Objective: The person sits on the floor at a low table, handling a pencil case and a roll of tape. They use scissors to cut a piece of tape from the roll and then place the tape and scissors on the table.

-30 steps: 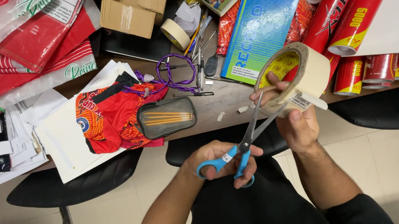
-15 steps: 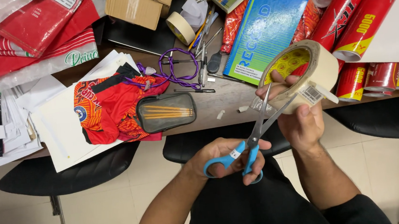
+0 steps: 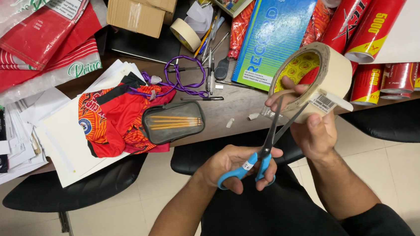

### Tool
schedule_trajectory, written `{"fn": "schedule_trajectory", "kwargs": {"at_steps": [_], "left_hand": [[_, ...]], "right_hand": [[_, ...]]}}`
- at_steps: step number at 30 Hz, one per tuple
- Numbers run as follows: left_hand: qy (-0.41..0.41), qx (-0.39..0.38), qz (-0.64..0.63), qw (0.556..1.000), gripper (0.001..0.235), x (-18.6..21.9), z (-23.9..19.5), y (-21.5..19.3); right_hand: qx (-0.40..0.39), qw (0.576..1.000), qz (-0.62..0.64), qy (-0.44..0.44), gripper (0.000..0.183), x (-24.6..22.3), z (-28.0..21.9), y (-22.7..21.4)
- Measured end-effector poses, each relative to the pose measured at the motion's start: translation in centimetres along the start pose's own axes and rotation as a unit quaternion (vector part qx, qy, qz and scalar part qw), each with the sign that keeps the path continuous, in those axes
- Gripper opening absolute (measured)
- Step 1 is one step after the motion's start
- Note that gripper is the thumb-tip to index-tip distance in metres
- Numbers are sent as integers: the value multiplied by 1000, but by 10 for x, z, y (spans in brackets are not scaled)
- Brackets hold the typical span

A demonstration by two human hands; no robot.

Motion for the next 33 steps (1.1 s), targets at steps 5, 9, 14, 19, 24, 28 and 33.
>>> {"fn": "schedule_trajectory", "kwargs": {"at_steps": [5, 9, 14, 19, 24, 28, 33], "left_hand": [[-12, 7, 25, 1000, 90, -5, -3, -10], [-28, 6, 23, 999, 86, -5, -3, -8], [-20, -3, 47, 999, 85, -1, 1, -6], [-25, 0, 90, 996, 86, 2, 4, -7], [-31, 8, 181, 983, 84, 10, 7, -10], [-56, 27, 159, 985, 82, 5, 6, -13], [-59, 40, 135, 988, 79, -10, -4, -28]], "right_hand": [[-13, 1000, 11, 6, 55, 1, -1, -1], [-18, 1000, -17, 4, 54, 1, -1, -1], [-21, 999, -29, -5, 54, -1, -1, -3], [-21, 1000, -9, 5, 54, -3, -2, -3], [-42, 998, 40, 36, 52, 6, -4, -5], [-38, 998, 37, 39, 56, 7, -3, -7], [-30, 998, 25, 46, 59, 6, 1, -8]]}}
Point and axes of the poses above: each hand's wrist, its own z-axis towards the middle knuckle, its own y-axis out of the palm, x = y × z, the point moved 10 cm from there along z, towards the middle knuckle, and after that the axes turned 9 degrees about y, right-handed, at the moved point
